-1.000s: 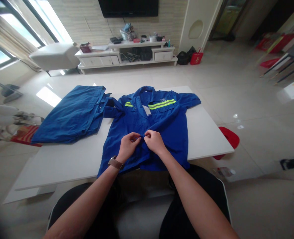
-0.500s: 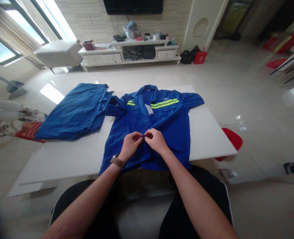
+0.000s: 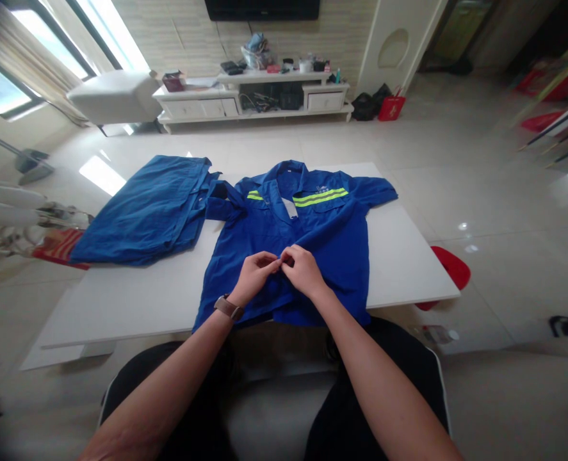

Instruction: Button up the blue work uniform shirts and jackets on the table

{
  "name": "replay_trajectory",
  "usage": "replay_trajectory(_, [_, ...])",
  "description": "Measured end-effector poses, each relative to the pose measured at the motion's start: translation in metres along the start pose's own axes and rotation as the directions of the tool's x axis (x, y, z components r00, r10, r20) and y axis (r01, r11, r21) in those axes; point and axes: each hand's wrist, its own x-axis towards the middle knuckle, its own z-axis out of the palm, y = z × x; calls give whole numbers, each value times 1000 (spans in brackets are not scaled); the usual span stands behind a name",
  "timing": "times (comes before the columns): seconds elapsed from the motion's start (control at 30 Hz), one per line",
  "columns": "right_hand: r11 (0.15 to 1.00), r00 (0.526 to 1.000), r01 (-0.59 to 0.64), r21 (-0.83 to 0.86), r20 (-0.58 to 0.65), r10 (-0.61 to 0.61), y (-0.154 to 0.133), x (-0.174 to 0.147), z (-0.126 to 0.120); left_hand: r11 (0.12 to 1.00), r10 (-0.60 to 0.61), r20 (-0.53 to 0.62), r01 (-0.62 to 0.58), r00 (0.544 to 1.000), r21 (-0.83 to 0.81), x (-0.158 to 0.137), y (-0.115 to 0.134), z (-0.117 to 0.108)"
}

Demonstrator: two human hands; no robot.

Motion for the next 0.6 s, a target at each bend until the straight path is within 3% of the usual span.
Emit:
replay_trajectory(0.23, [1000, 1000, -9, -17, -28, 8, 3, 1, 2, 948, -189, -48, 169, 981, -269, -1, -2, 3])
replay_trajectory(0.37, [999, 999, -33, -9, -34, 33, 0, 0, 1, 900, -251, -65, 208, 966, -384, -1, -2, 5])
replay_trajectory(0.6, [985, 986, -159, 64, -48, 162, 1, 3, 1, 960, -165, -49, 149, 985, -237, -3, 3, 7])
